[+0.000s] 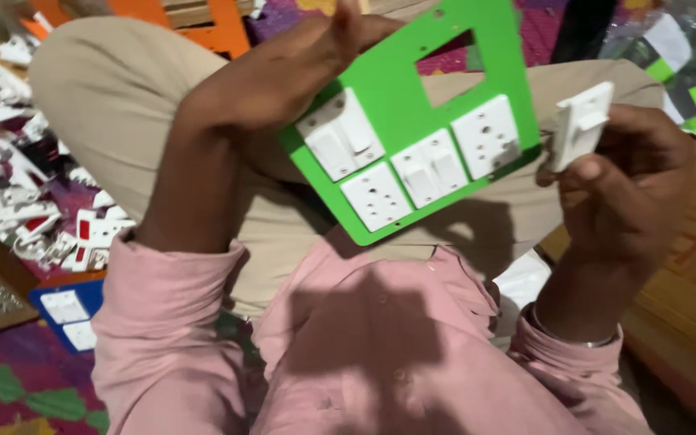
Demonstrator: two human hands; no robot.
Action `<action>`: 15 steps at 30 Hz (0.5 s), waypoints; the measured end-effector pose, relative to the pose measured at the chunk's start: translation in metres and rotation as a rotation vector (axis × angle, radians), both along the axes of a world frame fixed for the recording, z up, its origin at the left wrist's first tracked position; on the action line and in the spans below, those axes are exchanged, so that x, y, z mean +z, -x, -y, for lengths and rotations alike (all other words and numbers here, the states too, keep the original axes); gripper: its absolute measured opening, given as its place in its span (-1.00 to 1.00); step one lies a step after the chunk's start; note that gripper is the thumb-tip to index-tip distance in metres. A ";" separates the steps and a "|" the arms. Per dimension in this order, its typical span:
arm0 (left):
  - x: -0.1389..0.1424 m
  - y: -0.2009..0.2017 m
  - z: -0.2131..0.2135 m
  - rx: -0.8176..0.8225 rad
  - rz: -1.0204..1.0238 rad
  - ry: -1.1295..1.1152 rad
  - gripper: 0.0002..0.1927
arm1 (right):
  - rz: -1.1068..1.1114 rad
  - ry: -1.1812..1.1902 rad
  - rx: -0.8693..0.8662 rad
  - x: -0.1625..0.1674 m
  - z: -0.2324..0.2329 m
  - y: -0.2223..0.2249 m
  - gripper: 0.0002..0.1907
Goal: The person sits cross-legged on the floor and assembles electrical switch and socket boards. They pick white switch and socket modules from a pile, fit them into cutouts on a green board, and drive small screws by hand to secure the modules, working on one board at a time.
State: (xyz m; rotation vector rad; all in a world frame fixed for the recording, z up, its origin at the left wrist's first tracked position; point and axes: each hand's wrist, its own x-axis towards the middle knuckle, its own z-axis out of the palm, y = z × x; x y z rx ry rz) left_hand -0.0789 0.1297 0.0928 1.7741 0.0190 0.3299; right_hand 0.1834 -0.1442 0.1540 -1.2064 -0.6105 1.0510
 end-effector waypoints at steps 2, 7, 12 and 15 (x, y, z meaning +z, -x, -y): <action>-0.005 0.002 0.000 -0.025 -0.028 0.086 -0.15 | -0.022 -0.006 0.002 -0.008 0.005 -0.007 -0.70; -0.009 0.003 -0.002 -0.073 0.049 0.227 -0.13 | -0.064 -0.020 -0.003 -0.015 0.012 -0.014 -0.84; 0.000 0.005 -0.003 -0.035 0.048 0.146 -0.10 | 0.043 0.050 -0.054 0.005 -0.010 -0.002 -0.82; 0.006 0.003 -0.003 -0.058 -0.034 0.125 -0.05 | 0.231 0.126 0.052 0.033 -0.043 0.003 -0.77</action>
